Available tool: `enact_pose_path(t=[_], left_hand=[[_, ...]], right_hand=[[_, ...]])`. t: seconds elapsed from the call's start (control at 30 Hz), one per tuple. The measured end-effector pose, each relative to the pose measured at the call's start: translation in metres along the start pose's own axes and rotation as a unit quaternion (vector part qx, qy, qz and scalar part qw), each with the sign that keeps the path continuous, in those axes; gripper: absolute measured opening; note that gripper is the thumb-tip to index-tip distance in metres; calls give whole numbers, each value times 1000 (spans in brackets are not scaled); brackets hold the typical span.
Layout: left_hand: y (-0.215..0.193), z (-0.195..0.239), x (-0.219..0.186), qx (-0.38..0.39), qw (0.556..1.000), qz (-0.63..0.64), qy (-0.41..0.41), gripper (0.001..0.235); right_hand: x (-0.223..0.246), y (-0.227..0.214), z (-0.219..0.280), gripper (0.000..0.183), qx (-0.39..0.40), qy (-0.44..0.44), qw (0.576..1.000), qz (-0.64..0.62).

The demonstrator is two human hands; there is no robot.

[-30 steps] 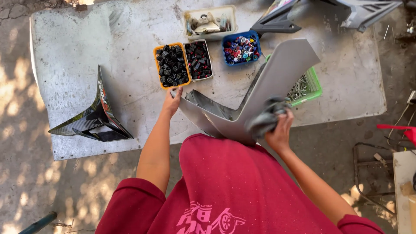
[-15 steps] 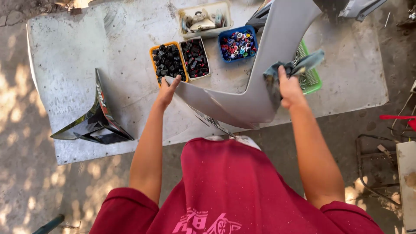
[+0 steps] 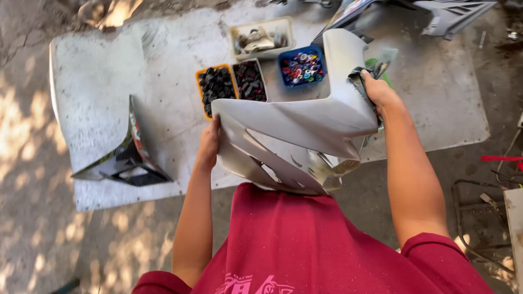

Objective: The person wipes a dark motorcycle part with a cloth, then picks up a larger gray motorcycle part and wipes it thoroughly. The person handles the parts over a table with various small hardware items in containers.

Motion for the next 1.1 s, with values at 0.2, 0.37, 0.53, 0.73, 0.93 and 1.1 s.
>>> enact_pose_path(t=[0.2, 0.37, 0.53, 0.73, 0.93, 1.1], left_hand=[[11, 65, -46, -77, 981, -179, -5, 97], [9, 54, -44, -80, 981, -176, -23, 100], [12, 46, -44, -95, 978, -179, -48, 102], [33, 48, -65, -78, 974, -212, -30, 102], [42, 51, -77, -62, 973, -217, -50, 102], [54, 45, -90, -42, 967, -251, -9, 102]], right_hand=[[-44, 31, -21, 75, 11, -79, 997, 16], [-61, 31, -18, 42, -89, -260, 961, 41], [-39, 52, 102, 32, -106, -484, 865, 80], [-8, 98, 222, 53, -100, -651, 728, 188], [-20, 67, 191, 66, -164, -626, 727, 232], [-43, 35, 166, 71, -176, -536, 802, 198]])
Point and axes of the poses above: each hand's wrist, its own z-axis away from the middle knuckle, its own y-axis out of the palm, x = y × z, the point moved 3 cm from there along -z, towards the middle knuckle, and after that the axes turned 4 degrees about -z, right-handed, at the moved point
